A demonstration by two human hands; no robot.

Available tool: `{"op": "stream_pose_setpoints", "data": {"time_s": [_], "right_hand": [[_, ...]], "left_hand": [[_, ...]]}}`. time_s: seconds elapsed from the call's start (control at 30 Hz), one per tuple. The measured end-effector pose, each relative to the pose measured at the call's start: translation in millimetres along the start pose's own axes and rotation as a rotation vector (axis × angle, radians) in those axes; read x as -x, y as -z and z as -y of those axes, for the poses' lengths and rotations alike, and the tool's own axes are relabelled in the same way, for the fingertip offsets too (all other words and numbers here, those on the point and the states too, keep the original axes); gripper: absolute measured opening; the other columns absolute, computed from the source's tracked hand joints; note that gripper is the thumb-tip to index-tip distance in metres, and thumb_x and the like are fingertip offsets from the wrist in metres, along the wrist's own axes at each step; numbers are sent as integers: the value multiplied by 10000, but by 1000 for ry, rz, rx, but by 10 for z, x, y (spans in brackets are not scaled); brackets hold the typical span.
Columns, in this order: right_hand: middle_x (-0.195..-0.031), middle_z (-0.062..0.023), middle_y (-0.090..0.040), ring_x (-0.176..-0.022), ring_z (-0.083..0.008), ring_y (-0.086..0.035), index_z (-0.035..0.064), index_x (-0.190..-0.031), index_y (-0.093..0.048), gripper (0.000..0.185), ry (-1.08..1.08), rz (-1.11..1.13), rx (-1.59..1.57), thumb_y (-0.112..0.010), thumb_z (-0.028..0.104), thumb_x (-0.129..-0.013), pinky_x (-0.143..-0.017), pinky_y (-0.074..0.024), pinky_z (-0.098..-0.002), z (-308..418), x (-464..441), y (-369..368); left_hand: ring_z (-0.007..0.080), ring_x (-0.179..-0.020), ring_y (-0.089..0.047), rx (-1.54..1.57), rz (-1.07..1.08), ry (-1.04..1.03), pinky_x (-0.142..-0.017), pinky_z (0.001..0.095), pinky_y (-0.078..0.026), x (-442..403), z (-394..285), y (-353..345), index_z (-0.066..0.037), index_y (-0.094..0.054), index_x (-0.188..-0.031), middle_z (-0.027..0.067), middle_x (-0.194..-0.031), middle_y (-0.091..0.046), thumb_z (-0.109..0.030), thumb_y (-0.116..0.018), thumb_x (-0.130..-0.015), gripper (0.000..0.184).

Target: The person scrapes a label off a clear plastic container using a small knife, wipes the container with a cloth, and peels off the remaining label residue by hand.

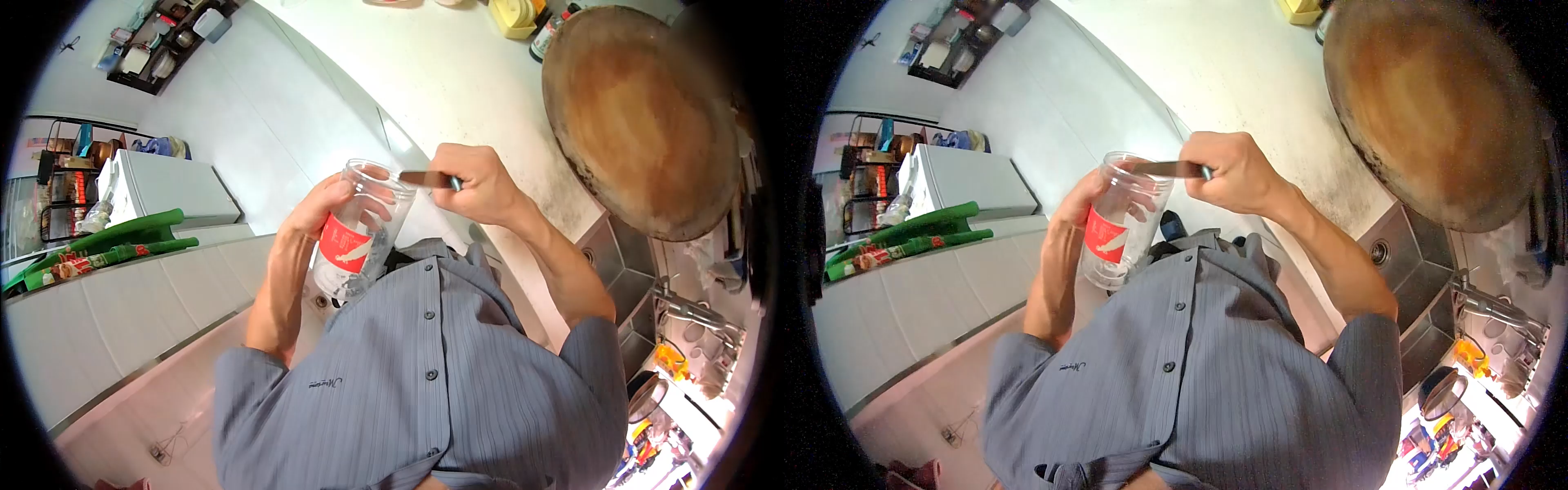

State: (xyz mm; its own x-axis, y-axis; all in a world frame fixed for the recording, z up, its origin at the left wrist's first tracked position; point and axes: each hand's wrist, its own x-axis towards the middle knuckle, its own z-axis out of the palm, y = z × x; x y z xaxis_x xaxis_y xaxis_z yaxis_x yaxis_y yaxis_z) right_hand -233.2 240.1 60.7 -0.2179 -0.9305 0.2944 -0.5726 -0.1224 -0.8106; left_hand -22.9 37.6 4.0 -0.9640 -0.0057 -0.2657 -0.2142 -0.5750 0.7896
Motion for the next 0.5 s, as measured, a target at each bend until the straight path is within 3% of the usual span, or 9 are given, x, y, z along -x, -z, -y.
{"op": "stream_pose_setpoints", "data": {"time_s": [0.07,0.13,0.17,0.23,0.27,0.33,0.37,0.47,0.5], "right_hand": [[-717,-65,-613,-616,-175,-574,56,-787,-674,54,-90,-53,-111,-723,47,-764,-589,-478,-336,-108,55,-15],[-701,-55,-619,-630,-128,-547,29,-853,-716,48,-371,-34,-246,-696,73,-851,-606,-478,-303,-202,103,-18],[-701,-55,-619,-630,-128,-547,29,-853,-716,48,-366,-34,-245,-696,73,-851,-606,-478,-303,-236,106,-80],[-671,-29,-633,-601,-123,-566,9,-882,-725,130,-36,-259,-171,-680,128,-909,-594,-479,-295,-182,60,-195],[-671,-29,-633,-601,-123,-566,9,-882,-725,130,-33,-261,-170,-680,128,-909,-594,-479,-295,-126,73,-170],[-664,-18,-641,-569,-121,-574,-11,-910,-733,191,-492,-42,-202,-661,163,-943,-573,-477,-280,52,63,-70],[-664,-18,-641,-569,-121,-574,-11,-910,-733,191,-490,-43,-202,-661,163,-943,-573,-477,-280,9,79,-87],[-688,-15,-664,-545,-107,-574,-20,-933,-744,217,-448,-89,-279,-681,188,-938,-536,-468,-269,-61,102,-126],[-697,-26,-678,-548,-98,-574,-25,-922,-745,231,-511,-35,-401,-688,198,-932,-522,-464,-266,33,72,-78]], "left_hand": [[351,-1035,-721,-7,3,-31,-819,465,-626,35,16,28,40,-490,-1449,250,-1252,-663,-604,-752,-848,920],[350,-1058,-715,-42,-19,-52,-841,475,-618,87,-39,-7,37,-483,-1462,249,-1276,-656,-610,-781,-809,967],[350,-1058,-715,-45,-19,-56,-841,475,-618,104,-52,-10,37,-483,-1462,249,-1276,-656,-610,-781,-809,967],[341,-1068,-714,-103,-20,-105,-865,452,-614,129,-83,-13,31,-483,-1466,238,-1270,-659,-624,-806,-772,1007],[341,-1068,-714,-106,-19,-107,-865,452,-614,145,-100,-32,31,-483,-1466,238,-1270,-659,-624,-806,-772,1007],[341,-1058,-731,-176,-85,-117,-855,441,-622,179,-163,-111,19,-515,-1455,219,-1245,-687,-659,-843,-707,1061],[341,-1058,-731,-178,-84,-119,-855,441,-622,196,-185,-137,19,-515,-1455,219,-1245,-687,-659,-843,-707,1061],[268,-1123,-681,-291,-134,-86,-978,397,-570,255,-251,-215,9,-504,-1468,166,-1259,-672,-195,-677,-672,840],[268,-1123,-681,-291,-135,-86,-978,397,-570,275,-263,-244,9,-504,-1468,166,-1259,-672,-195,-677,-672,840]]}}
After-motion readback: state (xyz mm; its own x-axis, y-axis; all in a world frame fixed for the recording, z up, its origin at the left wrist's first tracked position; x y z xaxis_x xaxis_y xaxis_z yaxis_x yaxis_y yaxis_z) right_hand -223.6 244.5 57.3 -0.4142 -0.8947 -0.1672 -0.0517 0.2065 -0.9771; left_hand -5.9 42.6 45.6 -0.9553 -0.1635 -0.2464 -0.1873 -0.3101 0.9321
